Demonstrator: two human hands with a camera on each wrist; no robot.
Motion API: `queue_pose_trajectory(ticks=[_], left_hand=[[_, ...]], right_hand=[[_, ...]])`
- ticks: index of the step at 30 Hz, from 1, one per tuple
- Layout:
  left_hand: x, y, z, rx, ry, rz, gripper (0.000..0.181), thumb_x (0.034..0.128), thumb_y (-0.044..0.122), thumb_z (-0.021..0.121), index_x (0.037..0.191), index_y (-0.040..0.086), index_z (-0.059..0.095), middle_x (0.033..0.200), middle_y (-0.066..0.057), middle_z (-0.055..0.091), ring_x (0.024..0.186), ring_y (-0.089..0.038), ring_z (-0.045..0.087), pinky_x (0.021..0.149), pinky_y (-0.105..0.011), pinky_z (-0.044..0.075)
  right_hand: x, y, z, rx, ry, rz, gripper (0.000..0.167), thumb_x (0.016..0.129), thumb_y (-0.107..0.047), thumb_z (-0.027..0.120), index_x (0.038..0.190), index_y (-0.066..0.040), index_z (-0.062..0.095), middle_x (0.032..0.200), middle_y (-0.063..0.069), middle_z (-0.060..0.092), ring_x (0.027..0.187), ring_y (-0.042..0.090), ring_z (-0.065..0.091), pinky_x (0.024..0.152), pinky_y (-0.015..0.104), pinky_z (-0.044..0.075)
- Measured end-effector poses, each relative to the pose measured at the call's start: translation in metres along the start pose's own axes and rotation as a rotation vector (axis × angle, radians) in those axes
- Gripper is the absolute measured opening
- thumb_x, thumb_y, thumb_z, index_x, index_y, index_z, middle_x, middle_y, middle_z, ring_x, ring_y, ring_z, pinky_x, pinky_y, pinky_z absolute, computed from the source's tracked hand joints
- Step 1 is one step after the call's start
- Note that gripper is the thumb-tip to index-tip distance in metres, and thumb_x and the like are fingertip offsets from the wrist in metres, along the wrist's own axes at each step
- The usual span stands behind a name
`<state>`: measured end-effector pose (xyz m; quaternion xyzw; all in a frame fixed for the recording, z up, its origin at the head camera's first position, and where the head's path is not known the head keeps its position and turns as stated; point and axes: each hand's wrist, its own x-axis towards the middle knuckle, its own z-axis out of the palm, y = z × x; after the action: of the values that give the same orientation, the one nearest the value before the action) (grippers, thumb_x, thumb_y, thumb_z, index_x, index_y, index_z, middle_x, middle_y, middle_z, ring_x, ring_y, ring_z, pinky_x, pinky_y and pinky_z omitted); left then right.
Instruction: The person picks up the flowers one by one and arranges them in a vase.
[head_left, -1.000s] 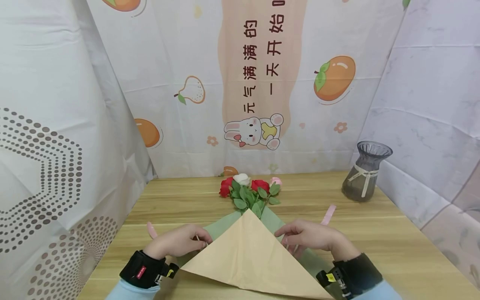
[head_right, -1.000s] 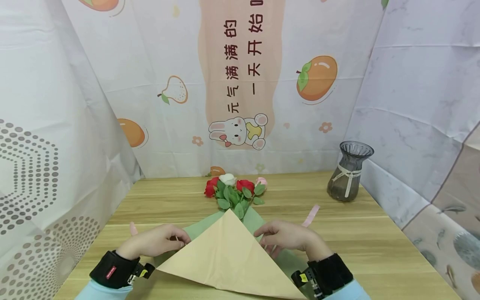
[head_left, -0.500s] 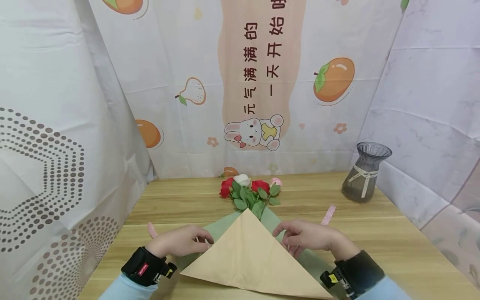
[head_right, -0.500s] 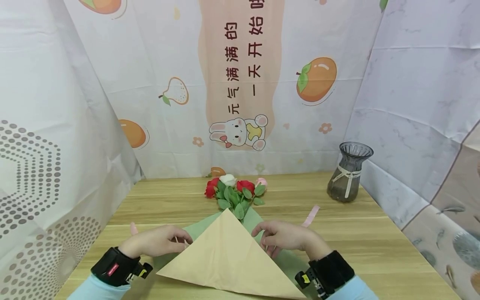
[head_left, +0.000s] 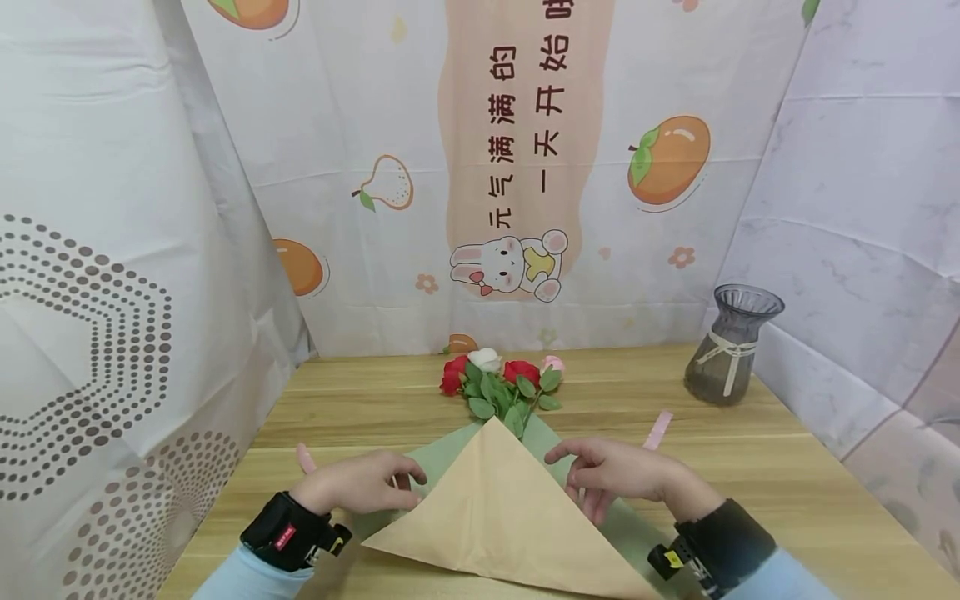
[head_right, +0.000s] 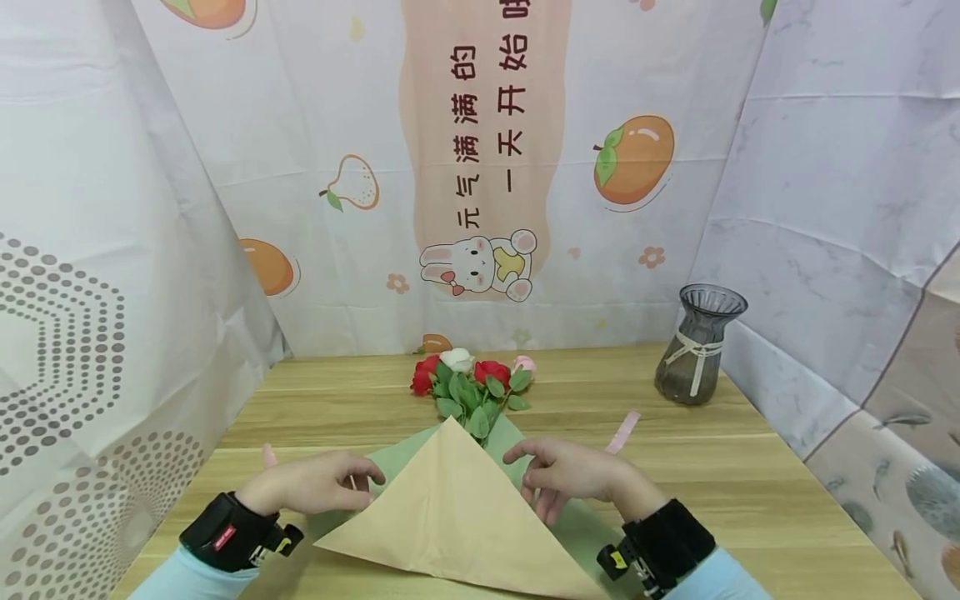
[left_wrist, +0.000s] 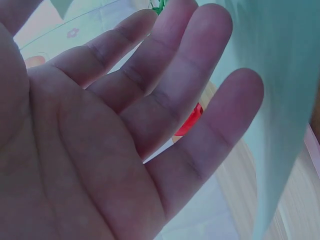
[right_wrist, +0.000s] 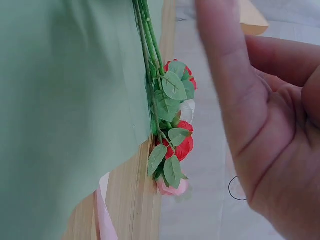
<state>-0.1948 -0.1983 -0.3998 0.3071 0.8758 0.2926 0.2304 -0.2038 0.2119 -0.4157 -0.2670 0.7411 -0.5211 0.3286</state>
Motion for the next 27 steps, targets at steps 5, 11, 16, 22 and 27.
queue_pose_trajectory(ticks=[5, 11, 16, 22, 27], left_hand=[[-0.001, 0.001, 0.001, 0.004, -0.020, -0.017, 0.042, 0.0934, 0.033, 0.073, 0.126, 0.007, 0.067, 0.095, 0.009, 0.065, 0.085, -0.008, 0.061, 0.075, -0.029, 0.050], [-0.002, 0.001, 0.003, 0.018, -0.037, 0.001, 0.052, 0.0855, 0.031, 0.078, 0.128, 0.004, 0.065, 0.112, -0.001, 0.067, 0.102, -0.018, 0.063, 0.086, -0.032, 0.051], [-0.002, 0.001, 0.003, 0.068, -0.042, -0.003, 0.059, 0.0829, 0.036, 0.080, 0.131, 0.006, 0.063, 0.128, -0.003, 0.063, 0.116, -0.027, 0.059, 0.095, -0.037, 0.049], [-0.002, 0.000, 0.005, 0.105, -0.048, 0.000, 0.061, 0.0774, 0.036, 0.085, 0.129, 0.010, 0.065, 0.137, -0.005, 0.056, 0.127, -0.029, 0.052, 0.100, -0.040, 0.045], [-0.004, 0.001, 0.009, 0.101, -0.077, -0.055, 0.064, 0.0736, 0.035, 0.088, 0.129, 0.014, 0.065, 0.150, -0.012, 0.047, 0.134, -0.031, 0.046, 0.105, -0.047, 0.042]], right_hand=[[-0.001, 0.000, 0.001, -0.001, -0.024, 0.020, 0.050, 0.101, -0.006, 0.059, 0.146, 0.006, 0.040, 0.094, 0.019, 0.068, 0.066, 0.032, 0.071, 0.056, 0.044, 0.059], [-0.003, 0.001, 0.002, -0.043, -0.049, 0.005, 0.053, 0.099, -0.011, 0.064, 0.146, 0.003, 0.043, 0.103, 0.017, 0.066, 0.077, 0.034, 0.070, 0.061, 0.048, 0.060], [-0.008, 0.000, 0.000, -0.172, -0.051, -0.053, 0.061, 0.094, -0.016, 0.072, 0.146, 0.000, 0.045, 0.116, 0.018, 0.062, 0.097, 0.032, 0.069, 0.074, 0.041, 0.059], [-0.014, -0.003, 0.001, -0.359, -0.038, -0.084, 0.078, 0.087, -0.024, 0.080, 0.151, -0.001, 0.041, 0.141, 0.022, 0.052, 0.125, 0.046, 0.053, 0.094, 0.044, 0.052], [-0.018, -0.004, 0.006, -0.471, -0.041, -0.063, 0.089, 0.083, -0.029, 0.083, 0.153, 0.002, 0.037, 0.152, 0.021, 0.043, 0.133, 0.050, 0.044, 0.102, 0.049, 0.046]])
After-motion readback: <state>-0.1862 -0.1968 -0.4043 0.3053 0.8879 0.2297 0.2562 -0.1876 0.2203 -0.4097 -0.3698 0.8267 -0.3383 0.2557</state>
